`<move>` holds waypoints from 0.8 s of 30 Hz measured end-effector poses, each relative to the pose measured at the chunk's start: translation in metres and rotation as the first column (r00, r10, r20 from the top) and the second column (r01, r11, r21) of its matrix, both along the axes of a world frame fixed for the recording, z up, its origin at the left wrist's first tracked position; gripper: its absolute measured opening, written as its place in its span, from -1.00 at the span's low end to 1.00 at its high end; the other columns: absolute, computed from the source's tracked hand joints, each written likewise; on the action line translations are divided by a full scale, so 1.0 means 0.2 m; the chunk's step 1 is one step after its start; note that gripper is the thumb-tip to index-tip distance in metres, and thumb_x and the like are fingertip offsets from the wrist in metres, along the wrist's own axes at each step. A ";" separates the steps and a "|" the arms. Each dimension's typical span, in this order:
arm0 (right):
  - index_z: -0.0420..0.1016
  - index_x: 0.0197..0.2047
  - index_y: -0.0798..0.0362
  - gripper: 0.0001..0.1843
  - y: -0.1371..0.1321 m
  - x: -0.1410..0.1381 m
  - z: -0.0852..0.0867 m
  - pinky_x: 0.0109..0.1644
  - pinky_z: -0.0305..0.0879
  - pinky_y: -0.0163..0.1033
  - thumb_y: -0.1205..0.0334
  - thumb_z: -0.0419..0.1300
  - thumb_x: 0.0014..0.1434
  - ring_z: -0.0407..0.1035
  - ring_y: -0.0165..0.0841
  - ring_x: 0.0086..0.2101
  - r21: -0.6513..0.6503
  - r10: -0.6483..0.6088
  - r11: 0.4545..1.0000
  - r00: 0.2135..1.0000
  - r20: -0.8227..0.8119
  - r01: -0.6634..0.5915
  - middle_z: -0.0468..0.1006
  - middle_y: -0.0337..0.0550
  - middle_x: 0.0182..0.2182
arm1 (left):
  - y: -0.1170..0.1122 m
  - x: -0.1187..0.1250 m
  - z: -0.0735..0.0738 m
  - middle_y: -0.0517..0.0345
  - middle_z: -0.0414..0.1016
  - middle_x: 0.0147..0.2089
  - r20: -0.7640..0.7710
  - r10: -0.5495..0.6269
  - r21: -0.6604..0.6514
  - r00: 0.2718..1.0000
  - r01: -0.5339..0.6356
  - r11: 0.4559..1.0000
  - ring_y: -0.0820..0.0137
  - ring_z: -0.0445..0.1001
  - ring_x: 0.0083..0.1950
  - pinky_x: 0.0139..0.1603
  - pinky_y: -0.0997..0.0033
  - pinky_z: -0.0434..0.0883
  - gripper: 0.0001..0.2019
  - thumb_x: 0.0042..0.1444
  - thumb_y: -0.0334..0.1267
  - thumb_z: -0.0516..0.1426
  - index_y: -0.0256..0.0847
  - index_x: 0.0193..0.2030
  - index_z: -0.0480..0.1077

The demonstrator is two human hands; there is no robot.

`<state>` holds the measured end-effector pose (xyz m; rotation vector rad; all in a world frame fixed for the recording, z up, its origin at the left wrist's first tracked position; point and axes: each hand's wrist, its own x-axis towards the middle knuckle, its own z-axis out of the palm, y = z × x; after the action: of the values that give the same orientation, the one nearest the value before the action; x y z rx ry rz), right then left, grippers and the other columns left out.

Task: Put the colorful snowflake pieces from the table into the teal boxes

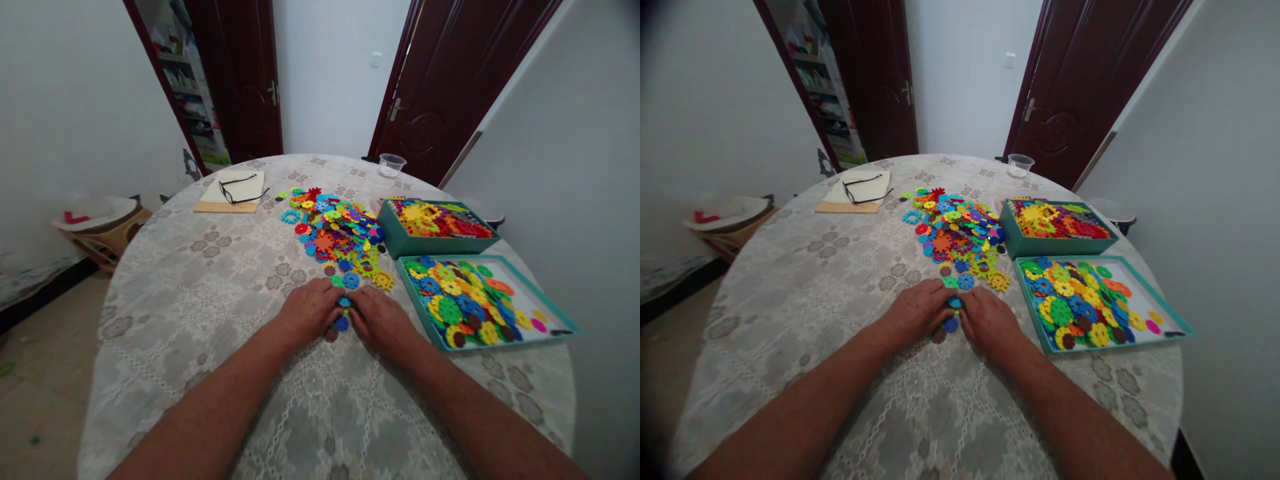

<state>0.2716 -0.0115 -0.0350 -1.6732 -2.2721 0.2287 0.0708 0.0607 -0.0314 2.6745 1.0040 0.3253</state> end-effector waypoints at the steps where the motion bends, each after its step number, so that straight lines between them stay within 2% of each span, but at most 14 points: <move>1: 0.49 0.11 0.05 -0.73 0.00 0.00 0.00 0.08 0.36 -0.08 0.23 0.09 0.42 0.42 -0.16 -0.05 -0.001 -0.001 1.000 1.000 -0.015 0.001 0.54 0.03 -0.07 | 0.00 0.00 0.00 0.02 0.52 0.02 0.008 -0.006 -0.006 1.000 0.006 1.000 0.14 0.49 0.07 -0.02 0.23 0.47 -0.71 0.29 -0.17 0.23 0.00 0.14 0.49; 5: 0.44 0.19 0.04 -0.64 0.01 0.04 -0.01 0.06 0.36 -0.11 0.25 0.15 0.35 0.43 -0.18 -0.05 0.022 0.012 1.000 0.991 -0.132 -0.009 0.54 0.00 -0.07 | 0.00 -0.01 0.01 0.01 0.52 0.01 0.028 -0.001 -0.009 1.000 0.001 1.000 0.13 0.47 0.08 -0.02 0.22 0.47 -0.74 0.25 -0.20 0.27 -0.01 0.08 0.51; 8: 0.46 0.17 0.02 -0.65 0.01 0.05 -0.03 0.03 0.36 -0.14 0.28 0.14 0.33 0.42 -0.21 -0.09 0.051 0.008 0.999 0.985 -0.173 0.001 0.53 -0.04 -0.12 | 0.01 -0.01 0.01 0.02 0.50 -0.02 0.006 -0.016 0.019 1.000 0.016 1.000 0.14 0.45 0.05 -0.03 0.24 0.47 -0.77 0.25 -0.16 0.28 -0.02 0.03 0.52; 13: 0.49 0.07 0.02 -0.72 0.02 0.05 -0.04 -0.01 0.36 -0.15 0.32 0.12 0.33 0.42 -0.22 -0.13 0.102 -0.015 0.994 0.984 -0.178 0.034 0.50 -0.07 -0.18 | 0.03 0.00 -0.01 0.00 0.49 -0.02 -0.034 -0.038 0.097 0.999 0.041 0.994 0.15 0.44 0.06 -0.09 0.29 0.46 -0.82 0.31 -0.11 0.23 -0.07 -0.03 0.51; 18: 0.46 0.15 0.04 -0.64 0.03 0.06 -0.06 0.04 0.36 -0.10 0.26 0.20 0.30 0.42 -0.18 -0.08 0.130 0.057 0.991 0.982 -0.181 -0.034 0.51 -0.03 -0.10 | 0.04 0.02 -0.01 -0.02 0.51 0.00 -0.141 -0.043 0.185 0.989 0.068 0.980 0.17 0.45 0.09 -0.06 0.29 0.47 -0.71 0.44 -0.02 0.05 -0.15 -0.01 0.47; 21: 0.45 0.17 0.02 -0.65 0.04 0.07 -0.07 0.07 0.36 -0.09 0.23 0.19 0.34 0.42 -0.19 -0.05 0.125 0.041 0.992 0.986 -0.164 -0.021 0.52 -0.02 -0.06 | 0.04 0.03 -0.01 -0.03 0.51 0.04 -0.151 -0.023 0.197 0.988 0.053 0.979 0.18 0.46 0.10 -0.06 0.30 0.47 -0.70 0.45 -0.01 0.03 -0.14 0.00 0.46; 24: 0.45 0.18 0.01 -0.67 0.05 0.06 -0.07 0.10 0.35 -0.09 0.20 0.17 0.38 0.42 -0.18 -0.02 0.114 0.014 0.993 0.990 -0.142 0.002 0.53 0.00 -0.03 | 0.04 0.02 -0.01 -0.03 0.52 0.04 -0.154 -0.015 0.189 0.988 0.045 0.981 0.19 0.47 0.06 -0.05 0.29 0.46 -0.76 0.46 -0.08 0.04 -0.13 -0.01 0.45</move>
<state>0.2834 -0.0010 -0.0488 -1.5422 -2.1434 0.2090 0.0753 0.0695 -0.0331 2.9239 1.0213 0.2254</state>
